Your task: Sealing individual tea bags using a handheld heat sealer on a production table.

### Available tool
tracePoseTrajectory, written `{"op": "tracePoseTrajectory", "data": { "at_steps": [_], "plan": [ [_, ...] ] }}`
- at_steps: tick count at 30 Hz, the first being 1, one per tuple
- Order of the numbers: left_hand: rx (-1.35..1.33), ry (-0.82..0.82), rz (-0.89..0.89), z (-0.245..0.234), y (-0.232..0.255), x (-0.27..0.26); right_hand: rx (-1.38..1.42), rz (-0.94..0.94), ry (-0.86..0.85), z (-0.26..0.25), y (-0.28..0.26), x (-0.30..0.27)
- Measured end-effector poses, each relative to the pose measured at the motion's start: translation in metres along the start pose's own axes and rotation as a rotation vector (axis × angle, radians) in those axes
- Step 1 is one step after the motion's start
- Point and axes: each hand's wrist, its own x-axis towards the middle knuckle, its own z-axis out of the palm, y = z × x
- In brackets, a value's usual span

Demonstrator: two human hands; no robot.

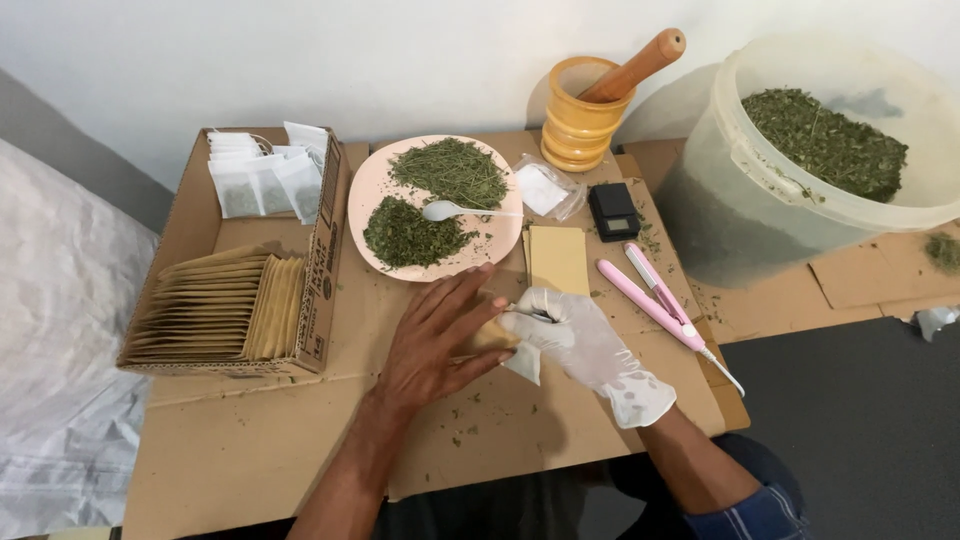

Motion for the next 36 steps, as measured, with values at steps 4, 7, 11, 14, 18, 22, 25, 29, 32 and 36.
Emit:
{"op": "tracePoseTrajectory", "data": {
  "at_steps": [4, 7, 11, 14, 18, 22, 25, 29, 32, 36],
  "plan": [
    [-0.002, -0.012, 0.008, -0.003, 0.0, 0.0, 0.101, -0.034, -0.03, 0.0, 0.015, 0.008],
    [-0.034, -0.019, -0.022, -0.005, 0.001, -0.002, 0.146, -0.057, -0.101, -0.001, 0.022, 0.009],
    [-0.047, -0.021, -0.047, -0.01, 0.002, 0.001, 0.204, -0.073, -0.189, -0.003, 0.031, 0.018],
    [-0.056, -0.038, -0.052, -0.012, 0.005, 0.003, 0.238, -0.058, -0.244, -0.006, 0.023, 0.012],
    [-0.089, -0.055, -0.046, -0.01, 0.005, 0.002, 0.269, -0.028, -0.246, -0.008, 0.008, 0.001],
    [-0.06, -0.061, -0.021, -0.007, 0.003, 0.0, 0.277, -0.026, -0.25, -0.01, 0.015, 0.007],
    [-0.046, -0.085, -0.029, -0.008, 0.003, 0.003, 0.23, -0.027, -0.25, -0.01, 0.02, 0.01],
    [-0.016, -0.104, -0.036, -0.005, 0.0, -0.002, 0.005, -0.027, -0.155, -0.009, -0.006, -0.009],
    [-0.009, -0.123, -0.039, -0.003, -0.001, -0.003, -0.158, 0.013, -0.115, -0.009, -0.018, -0.02],
    [0.002, -0.12, -0.004, 0.005, 0.002, -0.001, -0.182, 0.04, -0.112, -0.013, -0.024, -0.022]
  ]
}}
